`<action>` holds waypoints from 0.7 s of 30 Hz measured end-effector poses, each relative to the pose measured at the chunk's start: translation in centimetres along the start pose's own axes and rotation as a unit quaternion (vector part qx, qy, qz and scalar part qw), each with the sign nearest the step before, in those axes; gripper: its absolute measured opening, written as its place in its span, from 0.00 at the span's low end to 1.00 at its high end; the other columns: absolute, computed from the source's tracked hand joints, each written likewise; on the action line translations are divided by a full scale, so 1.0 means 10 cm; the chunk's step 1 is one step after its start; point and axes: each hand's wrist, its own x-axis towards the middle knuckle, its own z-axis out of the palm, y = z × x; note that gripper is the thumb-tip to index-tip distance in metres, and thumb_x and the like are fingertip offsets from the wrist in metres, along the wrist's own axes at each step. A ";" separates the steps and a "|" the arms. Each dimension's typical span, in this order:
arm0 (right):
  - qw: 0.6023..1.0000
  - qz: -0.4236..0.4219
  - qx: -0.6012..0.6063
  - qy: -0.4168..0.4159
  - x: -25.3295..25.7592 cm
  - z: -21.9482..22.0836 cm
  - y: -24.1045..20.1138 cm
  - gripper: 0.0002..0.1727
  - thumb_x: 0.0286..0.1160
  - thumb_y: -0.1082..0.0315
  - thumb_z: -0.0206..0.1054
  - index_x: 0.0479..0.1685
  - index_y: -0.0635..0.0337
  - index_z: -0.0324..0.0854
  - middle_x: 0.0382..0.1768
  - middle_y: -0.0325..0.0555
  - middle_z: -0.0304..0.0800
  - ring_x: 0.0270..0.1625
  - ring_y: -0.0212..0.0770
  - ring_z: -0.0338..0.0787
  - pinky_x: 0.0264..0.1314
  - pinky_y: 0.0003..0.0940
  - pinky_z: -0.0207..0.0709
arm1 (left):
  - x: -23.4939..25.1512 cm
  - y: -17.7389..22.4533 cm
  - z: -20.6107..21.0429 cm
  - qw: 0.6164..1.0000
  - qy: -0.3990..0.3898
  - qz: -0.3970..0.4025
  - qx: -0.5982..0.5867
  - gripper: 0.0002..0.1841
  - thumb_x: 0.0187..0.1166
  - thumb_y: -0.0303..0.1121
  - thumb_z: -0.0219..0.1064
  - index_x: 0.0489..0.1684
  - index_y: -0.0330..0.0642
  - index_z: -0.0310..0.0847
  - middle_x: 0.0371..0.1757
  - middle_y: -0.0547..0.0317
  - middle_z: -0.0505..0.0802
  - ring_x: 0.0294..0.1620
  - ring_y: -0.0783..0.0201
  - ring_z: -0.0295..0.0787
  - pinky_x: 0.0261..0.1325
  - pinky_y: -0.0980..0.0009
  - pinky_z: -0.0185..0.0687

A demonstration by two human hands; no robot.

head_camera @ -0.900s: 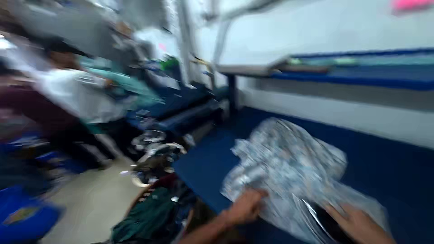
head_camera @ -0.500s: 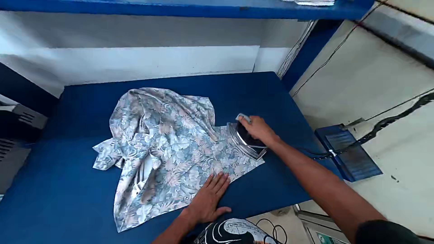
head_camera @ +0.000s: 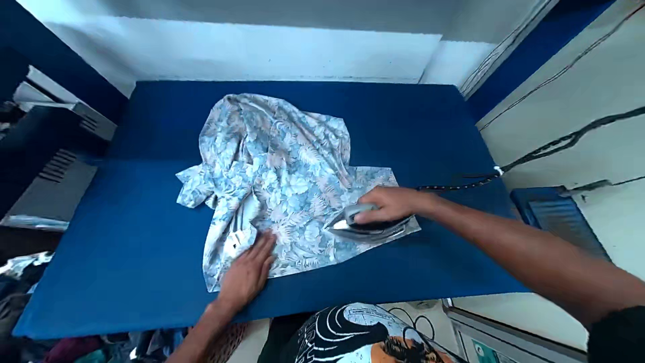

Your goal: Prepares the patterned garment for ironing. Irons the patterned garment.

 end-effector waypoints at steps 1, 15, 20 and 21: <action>1.000 0.004 -0.023 -0.002 0.12 0.19 -0.29 0.29 0.82 0.40 0.62 0.38 0.61 0.86 0.28 0.50 0.87 0.35 0.49 0.89 0.39 0.56 0.80 | -0.10 -0.11 -0.03 1.000 0.006 -0.009 -0.016 0.31 0.92 0.48 0.39 0.88 0.42 0.68 0.89 0.52 0.73 0.89 0.48 0.67 0.86 0.43 0.64; 0.913 0.311 0.099 0.244 -0.77 0.30 -0.07 0.33 0.88 0.39 0.55 0.51 0.64 0.86 0.40 0.59 0.91 0.45 0.57 0.92 0.52 0.64 0.83 | -0.34 0.24 -0.36 0.996 0.076 0.026 -0.034 0.18 0.83 0.40 0.55 0.47 0.48 0.95 0.49 0.49 0.95 0.51 0.44 0.92 0.51 0.43 0.85; 0.783 0.467 0.129 0.389 -2.47 0.14 1.14 0.42 0.87 0.32 0.48 0.45 0.69 0.83 0.24 0.56 0.82 0.22 0.51 0.82 0.30 0.55 0.81 | -0.78 0.01 -0.30 0.994 0.085 -0.072 0.022 0.21 0.85 0.45 0.54 0.57 0.49 0.92 0.55 0.45 0.93 0.56 0.39 0.90 0.52 0.40 0.82; 0.762 0.481 0.143 0.409 -2.75 0.09 1.29 0.41 0.87 0.32 0.49 0.43 0.69 0.82 0.22 0.52 0.80 0.19 0.47 0.79 0.26 0.51 0.79 | -0.80 -0.02 -0.33 0.993 0.082 -0.077 0.024 0.21 0.85 0.46 0.54 0.58 0.49 0.92 0.56 0.45 0.93 0.57 0.39 0.90 0.53 0.40 0.83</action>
